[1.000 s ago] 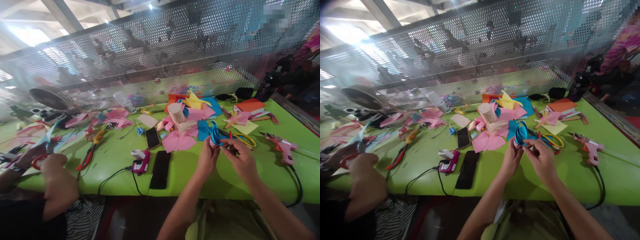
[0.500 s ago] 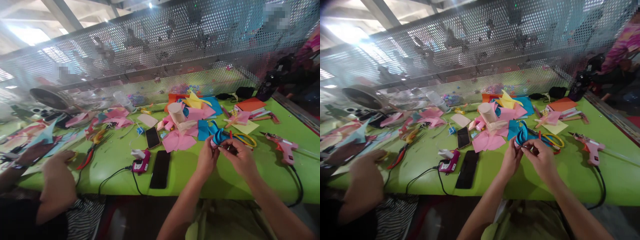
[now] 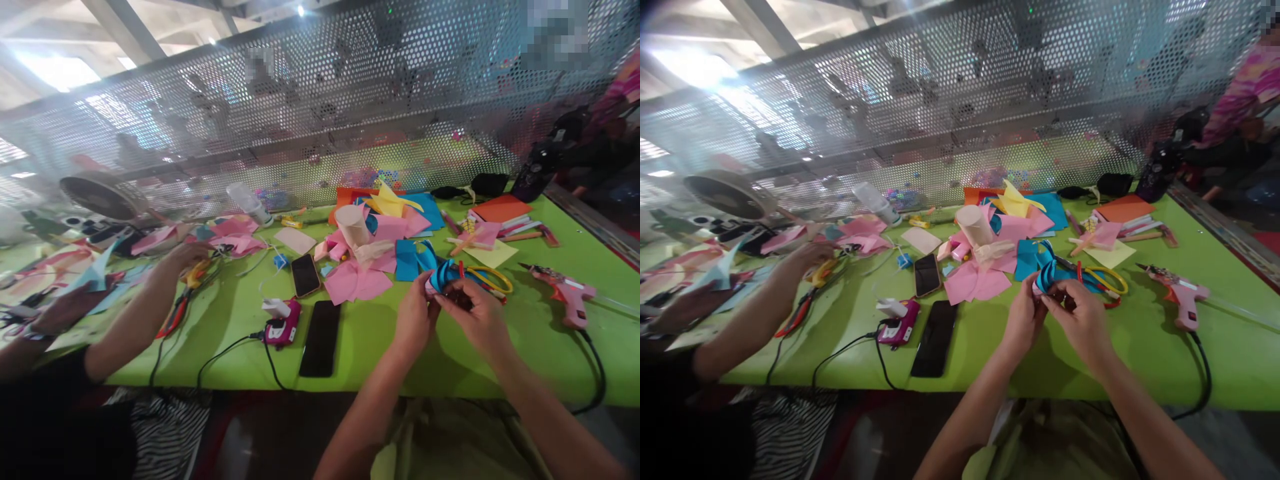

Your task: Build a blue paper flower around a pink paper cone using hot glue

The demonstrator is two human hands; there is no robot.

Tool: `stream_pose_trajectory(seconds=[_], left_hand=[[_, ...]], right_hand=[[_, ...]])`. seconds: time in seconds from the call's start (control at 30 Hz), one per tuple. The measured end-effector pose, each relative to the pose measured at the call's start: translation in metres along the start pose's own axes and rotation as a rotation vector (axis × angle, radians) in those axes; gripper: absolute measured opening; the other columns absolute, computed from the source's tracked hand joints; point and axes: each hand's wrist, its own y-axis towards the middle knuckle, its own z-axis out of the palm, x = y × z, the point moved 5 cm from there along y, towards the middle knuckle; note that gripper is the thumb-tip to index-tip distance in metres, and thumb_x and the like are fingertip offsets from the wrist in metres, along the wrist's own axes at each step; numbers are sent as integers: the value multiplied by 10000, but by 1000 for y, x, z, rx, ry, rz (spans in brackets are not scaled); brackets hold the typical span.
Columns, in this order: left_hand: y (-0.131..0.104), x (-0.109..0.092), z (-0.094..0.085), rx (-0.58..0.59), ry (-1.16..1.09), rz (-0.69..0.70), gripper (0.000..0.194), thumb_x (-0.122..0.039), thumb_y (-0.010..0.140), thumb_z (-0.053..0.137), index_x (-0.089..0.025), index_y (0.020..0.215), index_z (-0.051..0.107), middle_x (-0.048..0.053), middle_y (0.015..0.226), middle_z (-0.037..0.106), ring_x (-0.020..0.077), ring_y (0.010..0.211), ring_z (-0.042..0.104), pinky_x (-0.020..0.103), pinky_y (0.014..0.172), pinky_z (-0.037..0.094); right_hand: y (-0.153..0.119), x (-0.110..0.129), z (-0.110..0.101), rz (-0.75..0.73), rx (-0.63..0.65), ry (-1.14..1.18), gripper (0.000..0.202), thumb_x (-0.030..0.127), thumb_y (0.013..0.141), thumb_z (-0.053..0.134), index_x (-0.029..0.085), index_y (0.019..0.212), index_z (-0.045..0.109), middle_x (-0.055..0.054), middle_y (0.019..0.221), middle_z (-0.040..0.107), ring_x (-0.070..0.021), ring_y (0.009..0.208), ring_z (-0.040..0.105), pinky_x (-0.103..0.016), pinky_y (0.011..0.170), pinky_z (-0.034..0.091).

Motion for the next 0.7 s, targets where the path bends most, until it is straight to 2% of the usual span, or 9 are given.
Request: stream_pose_trajectory(seconds=[0.17, 0.47, 0.57, 0.7], left_hand=[[1, 4, 0, -15, 12, -3, 562, -213, 1010, 611, -202, 1557, 482, 166, 1358, 739, 307, 1209, 737, 501, 1100, 574], [1, 5, 1, 31, 52, 11, 539, -272, 1040, 592, -215, 1564, 483, 146, 1281, 755, 292, 1093, 749, 466, 1014, 600], [1, 1, 0, 53, 3, 27, 526, -310, 1053, 597, -203, 1554, 477, 123, 1195, 755, 268, 1043, 732, 436, 994, 596], [1, 3, 2, 107, -136, -55, 535, -318, 1048, 615, -196, 1546, 462, 12, 915, 676, 194, 814, 655, 347, 865, 587]], right_hand=[[-2, -2, 4, 27, 22, -1, 144, 400, 992, 750, 273, 1043, 794, -31, 926, 798, -215, 753, 684, -353, 688, 532], [-2, -12, 6, 158, 106, 164, 245, 504, 969, 776, 265, 997, 827, -44, 956, 848, -283, 850, 773, -394, 756, 603], [-2, -8, 3, 119, 89, 96, 239, 497, 980, 765, 262, 985, 809, -40, 913, 825, -258, 799, 745, -377, 726, 576], [-1, 2, -5, -16, 6, -53, 171, 441, 992, 759, 272, 976, 780, -28, 854, 780, -218, 711, 686, -359, 672, 525]])
